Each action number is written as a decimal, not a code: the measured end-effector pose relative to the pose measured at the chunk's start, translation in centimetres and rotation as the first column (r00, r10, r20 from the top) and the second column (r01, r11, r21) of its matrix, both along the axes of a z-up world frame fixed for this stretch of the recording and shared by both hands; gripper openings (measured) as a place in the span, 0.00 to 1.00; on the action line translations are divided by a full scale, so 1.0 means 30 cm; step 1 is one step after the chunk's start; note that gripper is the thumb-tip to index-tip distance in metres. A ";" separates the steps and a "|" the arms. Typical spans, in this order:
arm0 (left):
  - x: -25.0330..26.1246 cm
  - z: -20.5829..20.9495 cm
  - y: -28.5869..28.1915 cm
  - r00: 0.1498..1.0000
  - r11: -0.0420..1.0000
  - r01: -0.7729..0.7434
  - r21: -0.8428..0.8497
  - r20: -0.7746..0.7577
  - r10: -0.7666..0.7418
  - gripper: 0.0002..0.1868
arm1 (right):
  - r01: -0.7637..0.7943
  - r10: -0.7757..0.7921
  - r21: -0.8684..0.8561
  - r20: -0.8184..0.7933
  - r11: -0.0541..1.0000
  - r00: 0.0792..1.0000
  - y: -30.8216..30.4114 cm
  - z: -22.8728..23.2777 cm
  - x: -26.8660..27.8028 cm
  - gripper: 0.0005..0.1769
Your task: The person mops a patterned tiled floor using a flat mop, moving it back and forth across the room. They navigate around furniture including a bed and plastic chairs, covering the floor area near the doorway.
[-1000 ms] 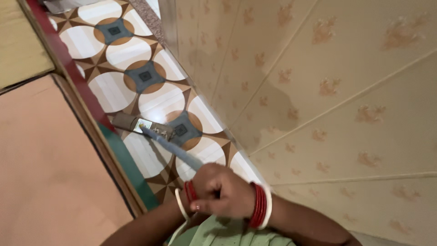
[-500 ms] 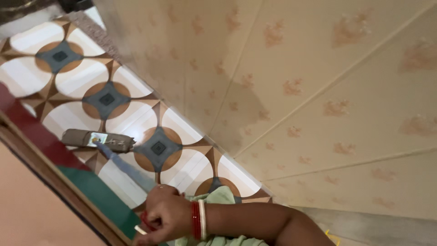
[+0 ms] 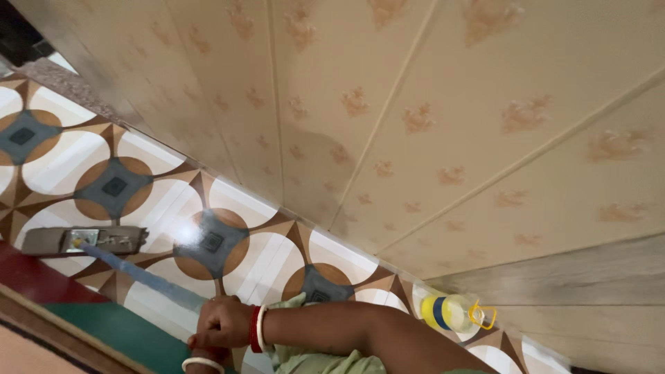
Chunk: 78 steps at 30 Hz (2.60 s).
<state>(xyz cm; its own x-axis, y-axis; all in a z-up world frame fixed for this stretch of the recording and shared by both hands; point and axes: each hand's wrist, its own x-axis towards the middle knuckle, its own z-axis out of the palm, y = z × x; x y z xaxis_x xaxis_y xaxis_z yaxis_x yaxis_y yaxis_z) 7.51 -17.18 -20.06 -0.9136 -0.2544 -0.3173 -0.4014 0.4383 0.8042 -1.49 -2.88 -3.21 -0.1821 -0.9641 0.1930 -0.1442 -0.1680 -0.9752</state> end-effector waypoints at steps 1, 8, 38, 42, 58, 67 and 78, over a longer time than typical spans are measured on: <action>-0.015 0.020 0.023 1.000 1.000 0.001 -0.001 -0.002 -0.001 0.09 | 0.019 -0.019 -0.008 -0.045 1.000 0.999 0.029 0.022 -0.004 0.30; -0.021 0.074 0.340 0.995 0.996 0.086 -0.009 -0.055 -0.086 0.09 | 0.049 -0.059 -0.042 -0.289 0.998 0.956 0.322 0.134 0.002 0.28; 0.275 0.161 1.241 0.966 0.969 0.121 0.216 -0.251 -0.064 0.09 | -0.030 -0.040 -0.282 -0.236 0.959 0.971 1.149 0.707 0.199 0.30; 0.280 0.040 1.110 0.965 0.952 -0.038 0.303 -0.237 0.114 0.10 | 0.062 -0.117 -0.211 -0.257 0.976 0.959 1.033 0.573 0.258 0.25; 0.309 0.223 1.088 0.856 0.998 -0.039 0.058 -0.512 0.063 0.08 | 0.285 -0.202 0.253 -0.310 0.925 0.929 1.005 0.190 0.442 0.25; 0.523 0.847 1.388 0.602 0.952 0.303 -0.046 -0.765 -0.229 0.11 | 0.010 -0.031 -0.143 -0.152 0.990 0.988 1.314 0.765 0.630 0.27; 0.602 0.726 1.385 0.481 0.845 0.511 0.159 -0.867 -0.128 0.18 | 0.066 -0.124 -0.201 -0.293 0.977 0.948 1.303 0.554 0.729 0.26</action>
